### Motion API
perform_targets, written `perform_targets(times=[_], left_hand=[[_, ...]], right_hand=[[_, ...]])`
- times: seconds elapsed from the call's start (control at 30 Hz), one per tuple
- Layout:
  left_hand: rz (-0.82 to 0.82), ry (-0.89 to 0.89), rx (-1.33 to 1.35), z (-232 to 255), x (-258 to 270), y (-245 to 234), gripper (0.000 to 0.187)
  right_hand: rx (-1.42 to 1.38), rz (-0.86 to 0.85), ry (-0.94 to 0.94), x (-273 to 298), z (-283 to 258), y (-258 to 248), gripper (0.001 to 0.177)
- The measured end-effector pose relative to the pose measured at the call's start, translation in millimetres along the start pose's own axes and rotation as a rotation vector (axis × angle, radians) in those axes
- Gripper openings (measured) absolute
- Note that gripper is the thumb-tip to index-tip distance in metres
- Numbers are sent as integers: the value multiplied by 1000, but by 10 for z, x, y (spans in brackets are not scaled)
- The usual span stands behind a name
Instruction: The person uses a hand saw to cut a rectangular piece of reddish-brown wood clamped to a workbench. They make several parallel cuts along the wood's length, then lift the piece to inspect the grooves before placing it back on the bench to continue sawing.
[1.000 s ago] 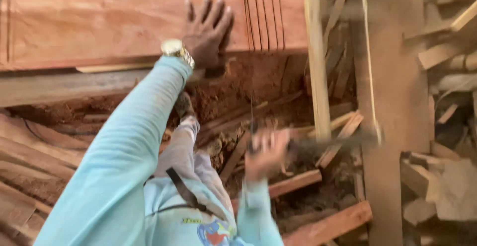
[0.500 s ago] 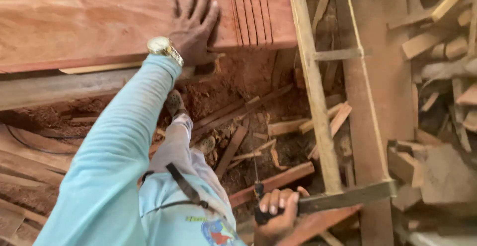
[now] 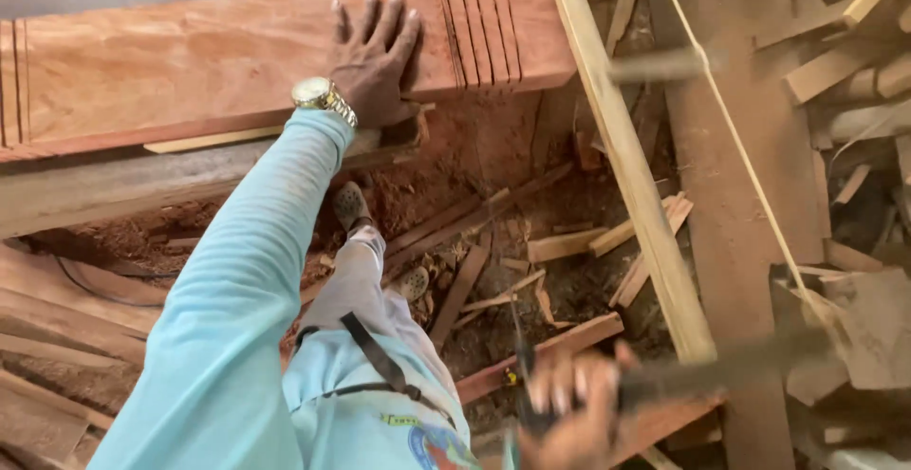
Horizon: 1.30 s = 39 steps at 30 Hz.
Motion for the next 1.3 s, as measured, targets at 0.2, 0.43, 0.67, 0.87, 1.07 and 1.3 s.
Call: perform_targets(times=[0.2,0.43,0.67,0.87,1.07,1.3], left_hand=[[32,12,49,25,17,-64,125],[-44,-17,27,82,50,-29,130],[0,1,-4,-16,-8,-7,133],[-17,-25,-29,-1,-18,-135,128],[-49,-22,-27,-6,-19,-120,129],[-66,-36,-3,26,47,-82,133]], right_hand=[[-715,-517,11,-541,974,112,24],[-107,29,-61,-1176,1092,1162,20],[63,-23,-49,-67,-15,164,23],[-109,13,-8,-715,976,533,11],[-90,-3,-53,-1243,1066,1322,14],[-6,2,65,110,-102,-157,32]])
Point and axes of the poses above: each hand's wrist, its own x-axis away from the middle knuckle, its own y-axis out of the palm, z = x × y, the point moved 7 cm from there along -x, towards the middle knuckle, and after that the axes turned 3 degrees about -z, right-handed, at the moved point
